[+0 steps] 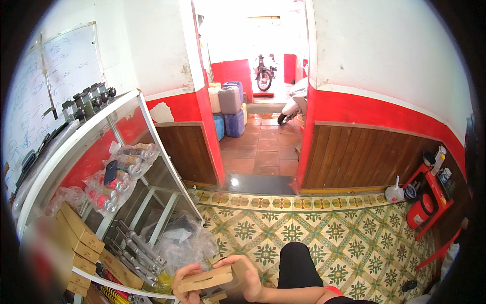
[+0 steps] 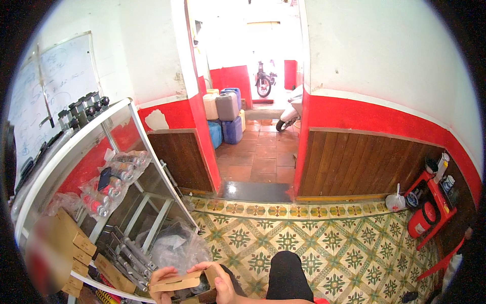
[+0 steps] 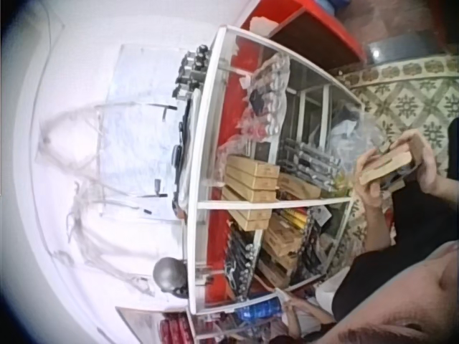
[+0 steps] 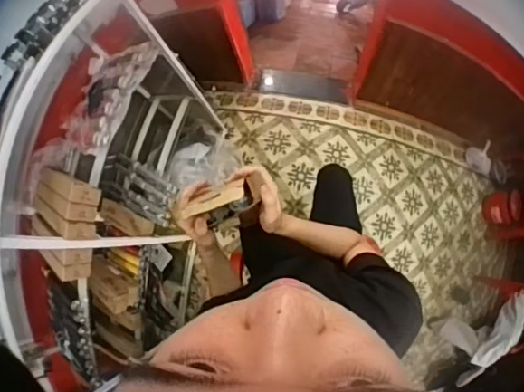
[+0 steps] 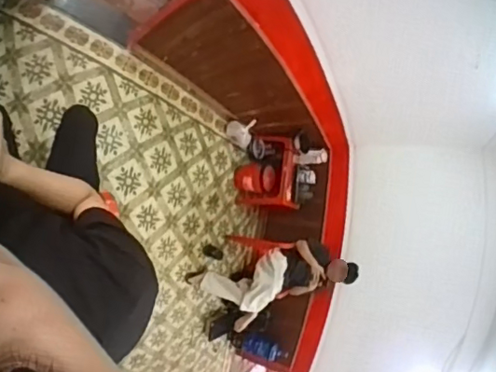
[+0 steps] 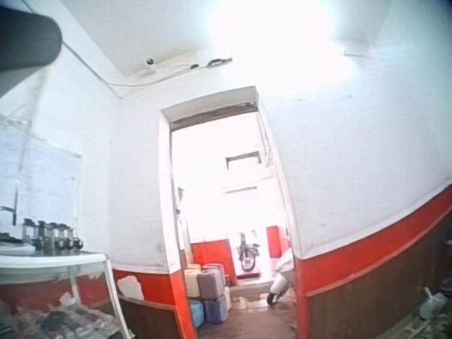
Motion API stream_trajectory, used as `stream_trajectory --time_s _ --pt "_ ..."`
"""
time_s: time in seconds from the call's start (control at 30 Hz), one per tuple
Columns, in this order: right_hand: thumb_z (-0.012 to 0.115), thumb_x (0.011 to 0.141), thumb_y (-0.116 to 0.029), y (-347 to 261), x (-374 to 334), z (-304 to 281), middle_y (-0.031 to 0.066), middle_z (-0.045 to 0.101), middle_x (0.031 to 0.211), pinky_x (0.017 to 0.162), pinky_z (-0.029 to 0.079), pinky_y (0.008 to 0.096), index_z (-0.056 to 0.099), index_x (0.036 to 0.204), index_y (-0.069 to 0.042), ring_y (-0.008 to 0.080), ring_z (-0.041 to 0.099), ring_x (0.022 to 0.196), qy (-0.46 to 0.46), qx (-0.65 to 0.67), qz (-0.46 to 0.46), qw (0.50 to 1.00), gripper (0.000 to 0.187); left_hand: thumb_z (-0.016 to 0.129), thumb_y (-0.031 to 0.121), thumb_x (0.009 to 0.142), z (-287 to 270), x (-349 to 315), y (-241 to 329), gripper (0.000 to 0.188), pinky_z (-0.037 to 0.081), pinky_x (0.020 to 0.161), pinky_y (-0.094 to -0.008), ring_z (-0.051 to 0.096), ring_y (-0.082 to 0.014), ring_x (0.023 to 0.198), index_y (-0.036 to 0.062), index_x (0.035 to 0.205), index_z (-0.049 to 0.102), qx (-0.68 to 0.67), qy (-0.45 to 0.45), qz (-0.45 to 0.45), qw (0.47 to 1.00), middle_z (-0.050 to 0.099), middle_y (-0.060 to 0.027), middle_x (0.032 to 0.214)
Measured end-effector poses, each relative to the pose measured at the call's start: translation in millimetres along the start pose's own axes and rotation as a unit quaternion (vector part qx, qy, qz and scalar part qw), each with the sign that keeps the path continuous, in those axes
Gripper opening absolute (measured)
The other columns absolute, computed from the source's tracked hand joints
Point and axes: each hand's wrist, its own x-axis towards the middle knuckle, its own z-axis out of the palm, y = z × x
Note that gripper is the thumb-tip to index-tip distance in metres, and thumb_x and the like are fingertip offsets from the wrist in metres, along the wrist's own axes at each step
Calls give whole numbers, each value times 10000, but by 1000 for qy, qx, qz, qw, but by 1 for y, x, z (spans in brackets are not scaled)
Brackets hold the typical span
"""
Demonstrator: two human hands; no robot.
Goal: The person sits on a stool in a workshop and repeatedly picks up cardboard boxes from a glass display cabinet. They open the boxes and remove plastic-wrapped motorcycle suspension springs, placing the unwrapped items on the floor.
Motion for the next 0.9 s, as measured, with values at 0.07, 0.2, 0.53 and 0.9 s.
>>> stream_trajectory --time_s 0.07,0.2,0.53,0.9 --pt "487 969 -375 6 -3 -9 124 585 1172 910 451 335 529 1156 -13 193 585 1050 13 78 35 996 410 502 552 904 -2 5 1 668 511 725 -358 627 -243 899 -73 1115 608 -30 -23 -27 999 627 -186 1073" --pt "390 990 -392 13 -2 -6 156 581 1072 875 452 351 454 1171 5 228 580 986 37 -1 -45 998 441 529 514 918 1 2 -7 569 506 682 -329 619 -219 808 -30 1072 584 -54 59 37 996 608 -188 1110" --pt "393 897 -405 13 -14 -23 162 552 1143 953 376 353 452 1126 -2 222 523 1051 134 -100 15 986 468 539 394 927 7 -15 -15 543 395 991 -444 538 -307 1093 -37 1253 483 39 91 -18 995 544 -176 1145" --pt "560 857 -347 -12 22 13 145 550 1028 887 421 361 449 1116 -3 219 533 960 47 -191 -56 979 444 482 273 860 -8 -9 -29 417 429 855 -335 563 -226 970 -55 1101 570 71 146 -4 987 600 -126 1058"
